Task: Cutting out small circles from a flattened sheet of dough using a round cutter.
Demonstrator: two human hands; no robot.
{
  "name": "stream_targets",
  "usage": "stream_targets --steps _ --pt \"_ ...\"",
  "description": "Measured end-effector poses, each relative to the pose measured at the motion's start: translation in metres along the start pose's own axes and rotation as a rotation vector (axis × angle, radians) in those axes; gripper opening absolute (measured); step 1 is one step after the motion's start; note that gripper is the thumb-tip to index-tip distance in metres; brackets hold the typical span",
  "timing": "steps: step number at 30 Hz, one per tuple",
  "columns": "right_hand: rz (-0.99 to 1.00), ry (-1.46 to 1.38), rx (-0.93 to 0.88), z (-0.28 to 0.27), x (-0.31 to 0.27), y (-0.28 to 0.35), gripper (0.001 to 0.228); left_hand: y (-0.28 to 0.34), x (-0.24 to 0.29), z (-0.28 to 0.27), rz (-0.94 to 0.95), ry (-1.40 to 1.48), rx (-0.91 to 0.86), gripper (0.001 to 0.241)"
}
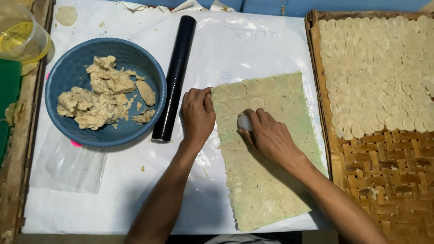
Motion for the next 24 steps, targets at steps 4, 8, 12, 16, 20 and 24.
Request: stream_targets --steps 4,8,12,16,20,24 --pt "-0.02 0.037 -0.039 0.006 0.0 -0.006 0.046 0.0 0.0 -0.001 -0.002 0.0 -0.005 0.023" --pt "-0.018 0.232 0.022 0.014 -0.006 -0.01 0.048 -0.001 0.001 0.0 0.002 0.001 -0.006 0.023" --pt "0.026 0.313 0.057 0.021 -0.006 -0.012 0.049 -0.002 -0.003 0.001 -0.001 0.003 0.0 0.023" --pt "-0.121 0.216 -0.005 0.009 -0.003 -0.014 0.044 0.0 -0.001 0.0 0.01 0.0 0.006 0.022" --pt "-0.03 0.256 0.052 0.02 -0.002 -0.012 0.047 0.0 -0.001 0.002 0.008 -0.005 -0.001 0.023" --pt "-0.112 0.247 0.011 0.014 0.002 -0.012 0.045 0.0 -0.005 0.005 0.006 -0.001 0.005 0.022"
Point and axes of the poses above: each hand's wrist, its own y-axis away from the middle knuckle, its own z-axis out of the palm, x = y × z, the point moved 6 cm from there along -y, towards the middle knuckle, and after that the axes turned 12 degrees about -z, right-handed, at the moved point
